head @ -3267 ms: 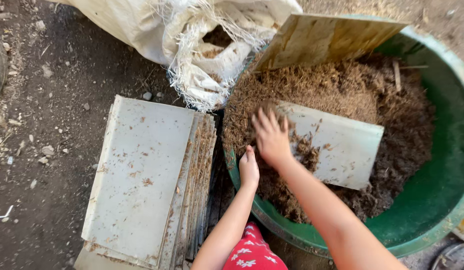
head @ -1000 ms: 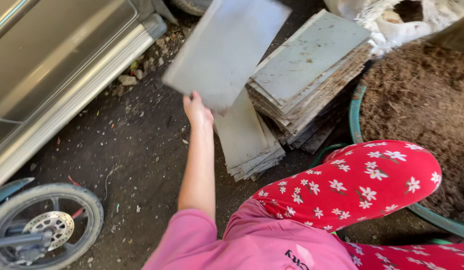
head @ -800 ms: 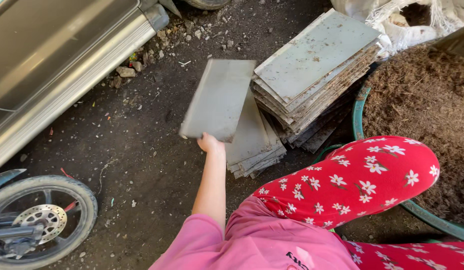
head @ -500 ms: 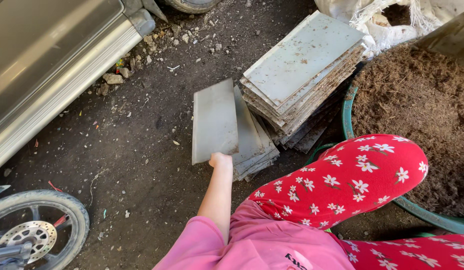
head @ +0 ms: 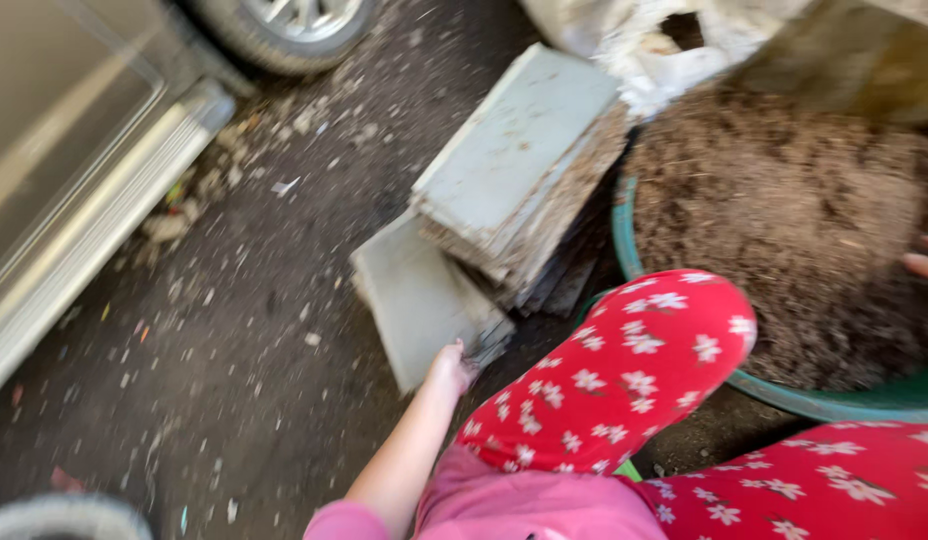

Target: The person repeatedly scoops loose organic material from a green basin and presses it into rectangular trays using both hands. The filled trays are stacked beside the basin. The person continues this cycle of scooping, pressing, and stacking throughout the clip.

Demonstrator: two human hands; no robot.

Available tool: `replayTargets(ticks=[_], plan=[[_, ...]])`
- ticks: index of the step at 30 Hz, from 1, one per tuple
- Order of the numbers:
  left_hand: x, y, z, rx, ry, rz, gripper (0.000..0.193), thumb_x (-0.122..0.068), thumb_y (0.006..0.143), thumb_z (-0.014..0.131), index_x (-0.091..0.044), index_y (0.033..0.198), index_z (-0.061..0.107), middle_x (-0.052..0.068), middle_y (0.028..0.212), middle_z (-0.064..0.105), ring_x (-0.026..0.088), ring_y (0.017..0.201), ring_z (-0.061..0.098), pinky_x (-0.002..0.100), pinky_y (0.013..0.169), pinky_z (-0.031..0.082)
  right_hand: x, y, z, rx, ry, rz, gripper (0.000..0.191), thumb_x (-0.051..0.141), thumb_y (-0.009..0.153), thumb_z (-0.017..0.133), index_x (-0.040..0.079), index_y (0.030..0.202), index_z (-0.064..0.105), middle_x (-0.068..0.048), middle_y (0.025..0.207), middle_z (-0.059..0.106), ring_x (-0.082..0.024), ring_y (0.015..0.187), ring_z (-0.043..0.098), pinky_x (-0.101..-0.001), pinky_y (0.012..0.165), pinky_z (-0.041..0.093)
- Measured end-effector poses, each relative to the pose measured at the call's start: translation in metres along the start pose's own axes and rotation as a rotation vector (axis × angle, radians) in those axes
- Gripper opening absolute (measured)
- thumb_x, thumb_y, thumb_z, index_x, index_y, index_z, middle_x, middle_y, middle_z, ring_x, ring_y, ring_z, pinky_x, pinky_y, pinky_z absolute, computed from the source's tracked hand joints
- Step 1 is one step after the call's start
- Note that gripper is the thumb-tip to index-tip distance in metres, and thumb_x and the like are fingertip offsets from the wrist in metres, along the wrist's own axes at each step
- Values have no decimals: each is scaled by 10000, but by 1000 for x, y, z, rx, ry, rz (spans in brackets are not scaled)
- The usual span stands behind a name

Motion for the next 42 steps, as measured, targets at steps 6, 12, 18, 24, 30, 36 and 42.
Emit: replayTargets(ticks=[6, 12, 18, 24, 30, 36, 42], plan=[[-105, -47, 107, 339, 411, 933, 315, -129, 1017, 563, 15, 1290, 628, 83, 1303, 686, 192, 1247, 613, 331, 1086, 439, -30, -5, 2, 34, -34, 87, 832, 630, 831, 721, 112, 1474, 622, -220, 1368, 697, -409, 1258, 657, -472, 1076, 518], [-178, -80, 318, 542, 799, 1332, 343, -148, 959, 661, -60, 1290, 655, 142, 1392, 629, 284, 1340, 573, 380, 1113, 455, 6, 8, 78, 408, -163, 109, 909, 694, 780, 723, 71, 1436, 625, -151, 1467, 634, -334, 1333, 617, -408, 1130, 502], [-168, -47, 518, 639, 1111, 1514, 551, -210, 926, 721, 9, 1398, 541, 222, 1468, 537, 384, 1414, 472, 443, 1172, 351, 107, 14, 171, 297, 236, -305, 509, 387, 898, 644, 210, 1375, 628, -69, 1397, 667, -261, 1304, 627, -367, 1121, 499], [-149, 38, 645, 522, 974, 1206, 844, -301, 1027, 662, 80, 1571, 143, 310, 1573, 367, 396, 1460, 387, 413, 1205, 300, 145, 37, 211, -191, 182, -870, 574, 310, 835, 680, 199, 1392, 595, -144, 1467, 490, -341, 1336, 459, -627, 1047, 324], [-128, 83, 665, 561, 802, 1410, 368, -239, 1084, 622, -39, 1389, 569, 187, 1382, 669, 335, 1304, 624, 391, 1074, 493, 102, 15, 235, 126, 32, -747, 445, 446, 910, 643, 237, 1303, 628, -105, 1492, 468, -319, 1364, 428, -641, 1068, 349], [-120, 44, 653, 561, 777, 1765, 39, -144, 1051, 609, -121, 1067, 637, 37, 1001, 733, 226, 857, 720, 332, 713, 572, 48, -7, 203, 416, -234, -442, 597, 558, 911, 665, 263, 1414, 541, -97, 1520, 401, -326, 1389, 393, -717, 1082, 330], [-138, -28, 677, 674, 740, 2105, 46, -124, 1014, 682, -96, 1051, 683, 85, 903, 678, 287, 784, 668, 404, 670, 519, 7, -18, 161, 496, -354, -58, 835, 577, 806, 801, 391, 1505, 384, -67, 1649, 180, -389, 1504, 225, -857, 1066, 201]])
Point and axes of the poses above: each hand's wrist, its own y-axis towards the middle knuckle, its own z-axis out of the palm, x = y × z, the point moved 1 cm from there along y, towards the middle knuckle
